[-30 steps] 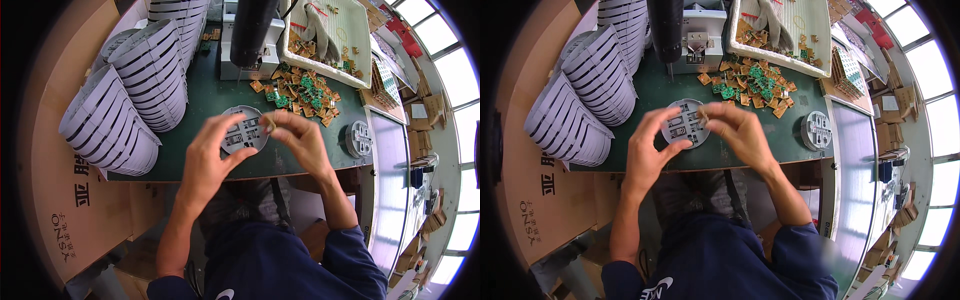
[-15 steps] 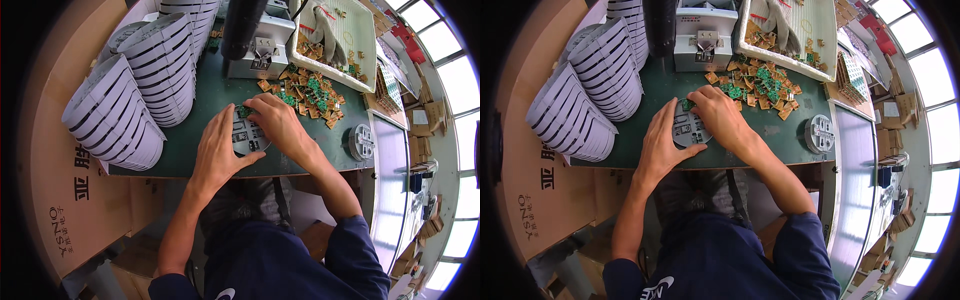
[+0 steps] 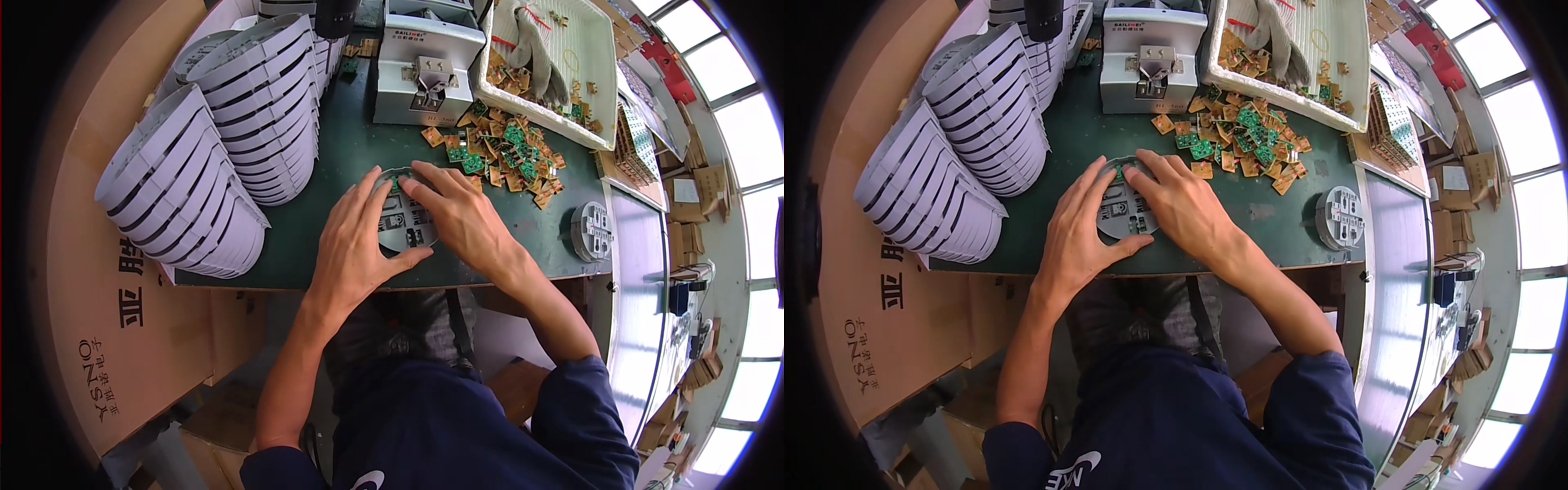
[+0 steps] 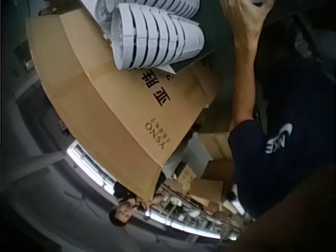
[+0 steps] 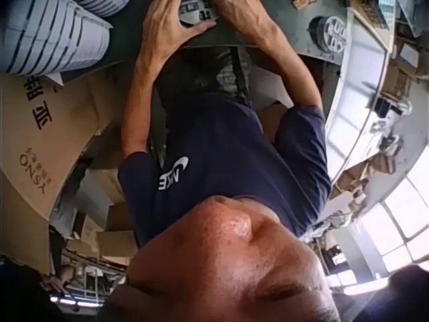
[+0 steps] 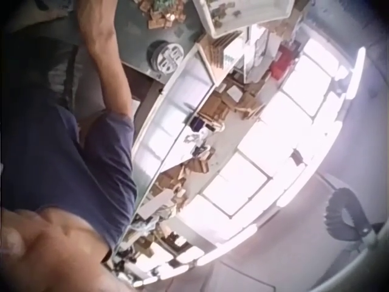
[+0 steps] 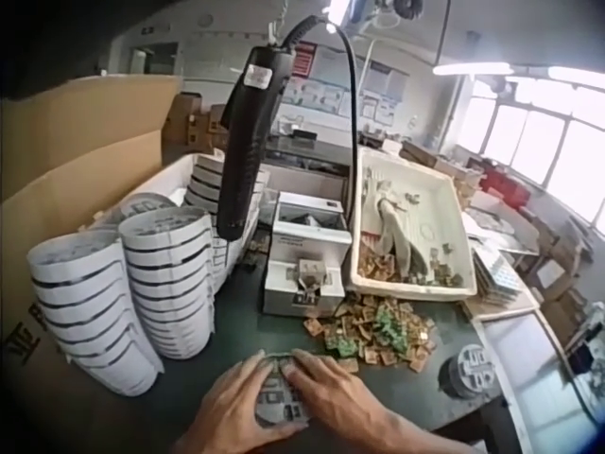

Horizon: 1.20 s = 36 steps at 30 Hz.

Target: Assembling LED light components by placing circular boards into housings and using an electric screwdriver.

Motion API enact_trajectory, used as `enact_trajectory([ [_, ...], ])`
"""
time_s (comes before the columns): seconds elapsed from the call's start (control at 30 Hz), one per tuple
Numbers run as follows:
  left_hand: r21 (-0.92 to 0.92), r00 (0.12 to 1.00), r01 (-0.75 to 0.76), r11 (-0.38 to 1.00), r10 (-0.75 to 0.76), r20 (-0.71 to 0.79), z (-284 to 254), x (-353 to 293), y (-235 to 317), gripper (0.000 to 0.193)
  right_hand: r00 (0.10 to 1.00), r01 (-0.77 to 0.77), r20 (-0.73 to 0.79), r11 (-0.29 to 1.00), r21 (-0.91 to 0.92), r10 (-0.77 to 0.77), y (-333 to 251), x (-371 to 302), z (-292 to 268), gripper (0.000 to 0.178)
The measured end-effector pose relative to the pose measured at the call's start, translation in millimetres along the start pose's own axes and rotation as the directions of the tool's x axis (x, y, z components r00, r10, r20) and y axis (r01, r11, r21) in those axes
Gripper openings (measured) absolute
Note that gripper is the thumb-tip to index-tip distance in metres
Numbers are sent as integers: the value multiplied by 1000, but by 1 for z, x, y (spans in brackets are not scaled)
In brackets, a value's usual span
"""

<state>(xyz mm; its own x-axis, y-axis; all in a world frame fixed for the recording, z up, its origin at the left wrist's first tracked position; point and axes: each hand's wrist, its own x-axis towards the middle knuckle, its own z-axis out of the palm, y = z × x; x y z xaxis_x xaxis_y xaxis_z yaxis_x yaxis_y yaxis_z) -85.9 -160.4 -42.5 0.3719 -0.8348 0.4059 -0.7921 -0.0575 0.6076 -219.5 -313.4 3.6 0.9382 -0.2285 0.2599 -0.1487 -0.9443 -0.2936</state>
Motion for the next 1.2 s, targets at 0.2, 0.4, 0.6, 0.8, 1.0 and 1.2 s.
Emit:
enact_trajectory([
  [0.2, 48, 999, -23, 999, 21, 35, -3, 1, 1, 95, 999, 38, -15, 996, -81, -40, -4, -2, -7, 52],
  [0.4, 53, 999, -39, 998, 39, 0, -1, -1, 2, 105, 997, -6, -79, 998, 57, 11, 14, 5, -13, 48],
  [0.6, -53, 1000, 2, 999, -1, 11, -3, 0, -2, 119, 980, 168, 102, 985, 45, -172, 26, 24, -23, 40],
  [0.8, -123, 999, -24, 992, 26, 19, -7, 3, -5, 129, 888, 403, 291, 908, -113, -357, 32, 41, -27, 39],
  [1.0, -145, 1000, -26, 989, 28, 7, -6, 3, -4, 131, 723, 684, 370, 680, -265, -583, 45, 53, -30, 38],
  [1.2, -151, 1000, 7, 989, -2, 28, -7, 2, -4, 133, 589, 802, 327, 486, -346, -739, 50, 64, -39, 33],
])
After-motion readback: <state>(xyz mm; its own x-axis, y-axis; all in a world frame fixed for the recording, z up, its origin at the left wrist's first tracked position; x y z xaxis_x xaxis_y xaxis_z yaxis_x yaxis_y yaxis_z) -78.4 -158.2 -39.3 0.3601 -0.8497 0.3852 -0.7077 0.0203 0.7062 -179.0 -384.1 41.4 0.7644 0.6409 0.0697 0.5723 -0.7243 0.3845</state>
